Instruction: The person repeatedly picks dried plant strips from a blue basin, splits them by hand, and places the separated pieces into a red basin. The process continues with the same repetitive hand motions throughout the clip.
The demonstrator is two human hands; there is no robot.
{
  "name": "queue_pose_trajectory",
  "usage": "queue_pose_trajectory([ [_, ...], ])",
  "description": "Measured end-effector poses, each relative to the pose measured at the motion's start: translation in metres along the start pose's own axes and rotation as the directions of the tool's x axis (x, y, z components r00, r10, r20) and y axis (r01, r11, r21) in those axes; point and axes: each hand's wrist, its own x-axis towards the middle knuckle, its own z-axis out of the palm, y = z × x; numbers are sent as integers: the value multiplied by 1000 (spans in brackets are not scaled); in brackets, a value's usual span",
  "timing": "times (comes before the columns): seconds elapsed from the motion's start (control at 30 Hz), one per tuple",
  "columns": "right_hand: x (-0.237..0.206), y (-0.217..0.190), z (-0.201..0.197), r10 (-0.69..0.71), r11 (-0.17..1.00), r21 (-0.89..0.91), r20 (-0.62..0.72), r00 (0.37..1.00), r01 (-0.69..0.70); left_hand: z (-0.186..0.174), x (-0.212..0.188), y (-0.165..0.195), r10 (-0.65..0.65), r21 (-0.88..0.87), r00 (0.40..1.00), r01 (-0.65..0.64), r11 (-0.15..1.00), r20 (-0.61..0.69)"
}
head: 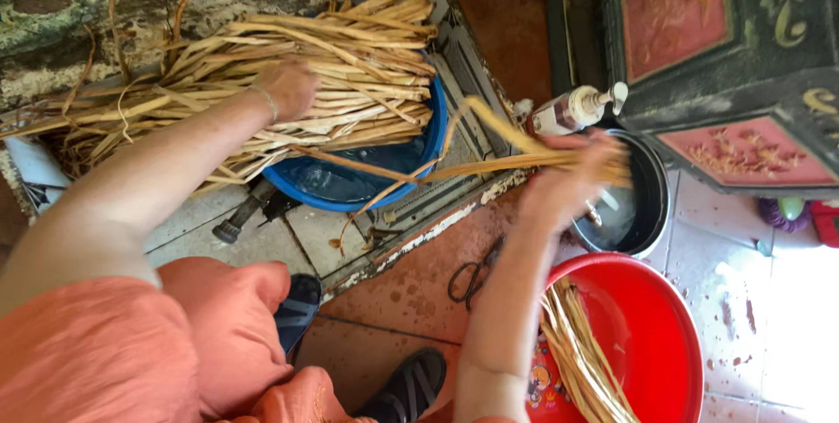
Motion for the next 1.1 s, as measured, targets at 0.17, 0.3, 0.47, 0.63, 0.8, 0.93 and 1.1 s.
queue_pose_trajectory([
  [0.17,-78,55,85,145,961,-266,251,957,-76,-15,45,-28,-56,31,997,58,998,-55],
  [0.3,-139,129,108,191,964,53,540,820,-260,-18,70,-34,-169,105,979,157,982,117],
  [0.47,-173,193,103,407,836,-30,704,582,-548,-20,75,-35,-164,14,981,164,986,99],
  [0.63,-152,184,98,492,864,-78,342,801,-497,-23,55,-25,-166,-117,984,174,978,71],
  [0.8,-120,152,85,657,700,187,208,724,-689,-16,19,21,-147,-601,989,136,787,30],
  [0.93,-102,139,66,660,590,396,266,702,-704,-1,-12,67,206,-635,935,-348,689,-289],
  [1.1,-98,111,40,507,734,399,218,834,-550,9,-43,120,309,-683,924,-377,625,-227],
])
